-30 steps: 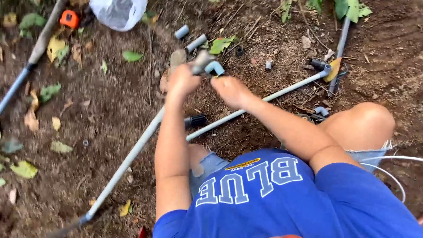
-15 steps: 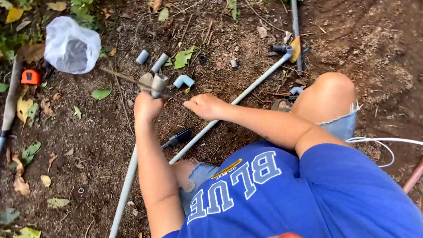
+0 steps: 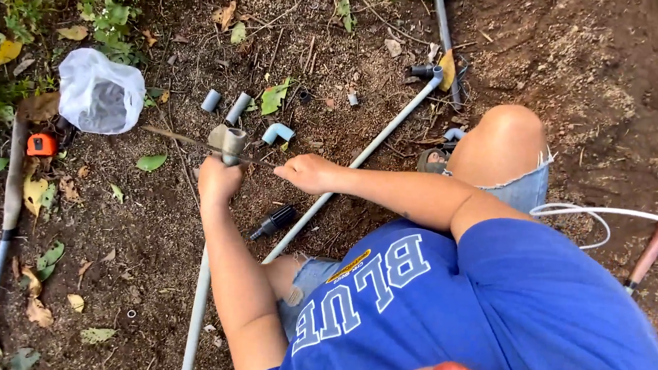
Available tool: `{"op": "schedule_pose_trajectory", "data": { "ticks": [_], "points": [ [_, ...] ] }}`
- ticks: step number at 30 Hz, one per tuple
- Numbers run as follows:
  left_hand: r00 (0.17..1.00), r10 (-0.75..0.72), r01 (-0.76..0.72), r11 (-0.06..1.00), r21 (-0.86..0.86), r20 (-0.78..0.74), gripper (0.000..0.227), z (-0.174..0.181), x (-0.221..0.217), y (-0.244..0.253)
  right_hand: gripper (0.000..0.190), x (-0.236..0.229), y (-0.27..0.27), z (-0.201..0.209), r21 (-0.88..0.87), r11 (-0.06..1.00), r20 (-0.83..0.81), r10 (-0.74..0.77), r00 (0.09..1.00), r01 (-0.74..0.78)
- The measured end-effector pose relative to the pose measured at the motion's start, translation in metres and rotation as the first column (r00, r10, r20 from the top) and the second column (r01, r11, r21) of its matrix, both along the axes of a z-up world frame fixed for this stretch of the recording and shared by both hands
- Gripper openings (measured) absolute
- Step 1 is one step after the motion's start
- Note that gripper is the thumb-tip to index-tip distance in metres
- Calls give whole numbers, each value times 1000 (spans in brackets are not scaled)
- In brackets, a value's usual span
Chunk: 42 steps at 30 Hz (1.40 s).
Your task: Cutting a PVC pipe using a bare hacksaw blade while sitting outdoors.
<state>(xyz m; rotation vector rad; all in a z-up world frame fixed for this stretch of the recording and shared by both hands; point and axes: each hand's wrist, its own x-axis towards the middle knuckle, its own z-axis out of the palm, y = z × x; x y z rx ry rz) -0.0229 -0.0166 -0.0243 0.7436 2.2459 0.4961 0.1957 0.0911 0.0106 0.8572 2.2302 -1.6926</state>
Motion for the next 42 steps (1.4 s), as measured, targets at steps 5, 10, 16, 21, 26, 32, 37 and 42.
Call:
{"op": "schedule_pose_trajectory", "data": {
  "ticks": [5, 10, 16, 21, 26, 32, 37, 42],
  "points": [
    [998, -70, 71, 995, -71, 6, 45, -12, 30, 23, 62, -27, 5, 33, -57, 997, 11, -48, 999, 49],
    [997, -72, 68, 989, -133, -22, 55, -38, 3, 29, 68, -30, 1, 69, 10, 1000, 69, 18, 997, -19],
    [994, 100, -102, 994, -33, -41, 49, 90, 25, 11, 67, -9, -3, 52, 118, 985, 159, 110, 981, -130],
    [992, 86, -84, 996, -22, 90, 28, 43, 15, 18, 45, -16, 0, 32, 198, 973, 339, 44, 940, -117],
    [990, 141, -142, 990, 12, 30, 19, 35, 11, 20, 39, -20, 8, 63, 194, 967, 300, 103, 948, -167],
    [985, 150, -142, 986, 88, -86, 25, 7, 8, 21, 39, -22, 5, 58, 345, 898, 286, 176, 942, -272],
    [988, 109, -101, 992, 78, -107, 19, -3, 9, 28, 42, -8, 21, 16, 580, 737, 183, 298, 937, -348],
    [990, 63, -50, 993, 105, -122, 19, -6, 15, 33, 32, 3, 25, 22, 599, 708, 202, 318, 926, -374]
  ]
}}
